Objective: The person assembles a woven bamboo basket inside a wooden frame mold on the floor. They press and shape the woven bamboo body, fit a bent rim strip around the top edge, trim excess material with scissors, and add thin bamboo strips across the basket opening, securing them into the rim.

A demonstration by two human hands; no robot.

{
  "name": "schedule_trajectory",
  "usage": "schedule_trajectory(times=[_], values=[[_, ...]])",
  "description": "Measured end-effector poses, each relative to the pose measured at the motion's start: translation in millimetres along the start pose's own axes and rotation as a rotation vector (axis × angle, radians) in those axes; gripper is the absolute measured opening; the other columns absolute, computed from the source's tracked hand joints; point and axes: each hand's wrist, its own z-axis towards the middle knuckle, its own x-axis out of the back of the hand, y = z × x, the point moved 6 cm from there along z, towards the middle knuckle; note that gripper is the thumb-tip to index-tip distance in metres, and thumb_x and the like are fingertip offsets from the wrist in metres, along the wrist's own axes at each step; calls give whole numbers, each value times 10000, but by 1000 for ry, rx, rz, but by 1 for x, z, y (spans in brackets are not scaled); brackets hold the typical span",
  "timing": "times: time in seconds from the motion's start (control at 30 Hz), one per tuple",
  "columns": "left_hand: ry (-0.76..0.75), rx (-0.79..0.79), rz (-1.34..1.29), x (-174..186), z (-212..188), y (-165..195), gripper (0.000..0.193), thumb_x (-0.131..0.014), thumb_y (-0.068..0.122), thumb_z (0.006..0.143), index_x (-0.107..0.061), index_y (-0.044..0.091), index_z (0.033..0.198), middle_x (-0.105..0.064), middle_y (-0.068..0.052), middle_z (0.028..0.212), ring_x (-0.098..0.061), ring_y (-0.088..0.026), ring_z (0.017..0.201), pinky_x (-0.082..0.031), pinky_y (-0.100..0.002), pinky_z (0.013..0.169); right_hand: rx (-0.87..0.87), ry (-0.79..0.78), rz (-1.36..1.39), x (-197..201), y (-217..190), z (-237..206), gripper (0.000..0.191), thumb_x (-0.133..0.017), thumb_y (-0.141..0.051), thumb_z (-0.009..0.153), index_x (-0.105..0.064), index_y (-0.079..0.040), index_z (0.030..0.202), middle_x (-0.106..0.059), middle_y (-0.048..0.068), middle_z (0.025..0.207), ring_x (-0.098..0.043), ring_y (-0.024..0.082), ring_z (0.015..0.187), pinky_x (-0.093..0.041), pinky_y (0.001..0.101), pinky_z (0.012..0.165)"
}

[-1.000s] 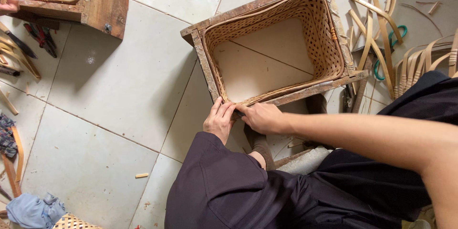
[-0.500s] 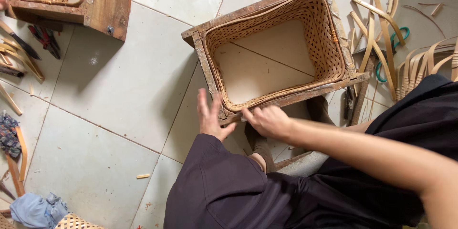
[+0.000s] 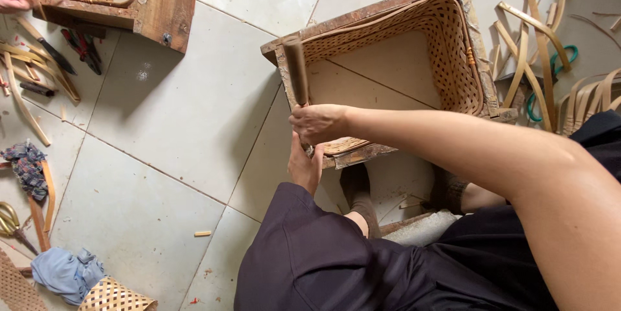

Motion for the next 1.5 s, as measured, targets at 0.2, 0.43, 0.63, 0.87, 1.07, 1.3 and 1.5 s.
schedule_trajectory(times=[0.2, 0.43, 0.63, 0.87, 1.07, 1.3, 1.5], values=[[104, -70, -30, 12, 8, 2, 790, -725, 340, 870, -380, 134, 1551, -665, -196, 1309, -653, -385, 1187, -525, -466, 977, 221, -194, -35, -26, -20, 25, 261, -645, -330, 873, -706, -164, 680, -719, -24, 817, -648, 195, 885, -486, 359, 842], [45, 4, -4, -11, 2, -13, 777, -726, 354, 869, -402, 122, 1536, -666, -200, 1306, -654, -387, 1184, -525, -467, 976, 240, -811, -142, -34, -47, 74, 370, -528, -327, 1011, -713, -82, 805, -698, 11, 769, -638, 164, 687, -475, 347, 581], [50, -9, 0, -7, 2, -14, 766, -727, 365, 869, -420, 112, 1523, -667, -203, 1304, -654, -388, 1182, -524, -468, 976, 604, -1044, -545, -28, -65, 80, 400, -512, -500, 943, -633, -122, 895, -580, 2, 809, -524, 154, 695, -423, 322, 632], [44, -21, 21, -8, 6, -13, 755, -729, 379, 868, -442, 101, 1508, -668, -206, 1301, -654, -390, 1179, -524, -468, 975, 577, -1517, -1037, -17, -42, 57, 298, -441, -290, 1041, -587, -30, 1049, -613, 72, 979, -620, 190, 910, -516, 362, 925], [53, -24, 28, -7, 8, -12, 747, -730, 391, 867, -461, 91, 1496, -669, -209, 1298, -655, -391, 1177, -524, -469, 974, 274, -250, 263, -26, -3, 36, 317, -623, -358, 952, -723, -262, 667, -661, -98, 653, -632, 149, 677, -406, 349, 727], [74, -28, 30, -3, 10, -8, 739, -732, 405, 866, -483, 79, 1481, -670, -213, 1295, -655, -393, 1174, -524, -470, 973, 306, -830, -60, -44, -31, 86, 313, -565, -312, 1024, -661, -152, 773, -618, -34, 688, -579, 126, 631, -427, 303, 608], [69, -23, 32, -5, 10, -8, 733, -733, 417, 865, -501, 69, 1468, -670, -216, 1293, -655, -394, 1172, -524, -470, 973, 424, -1025, -489, -52, -47, 101, 332, -562, -382, 1040, -662, -204, 779, -573, -73, 668, -491, 103, 591, -389, 292, 558]])
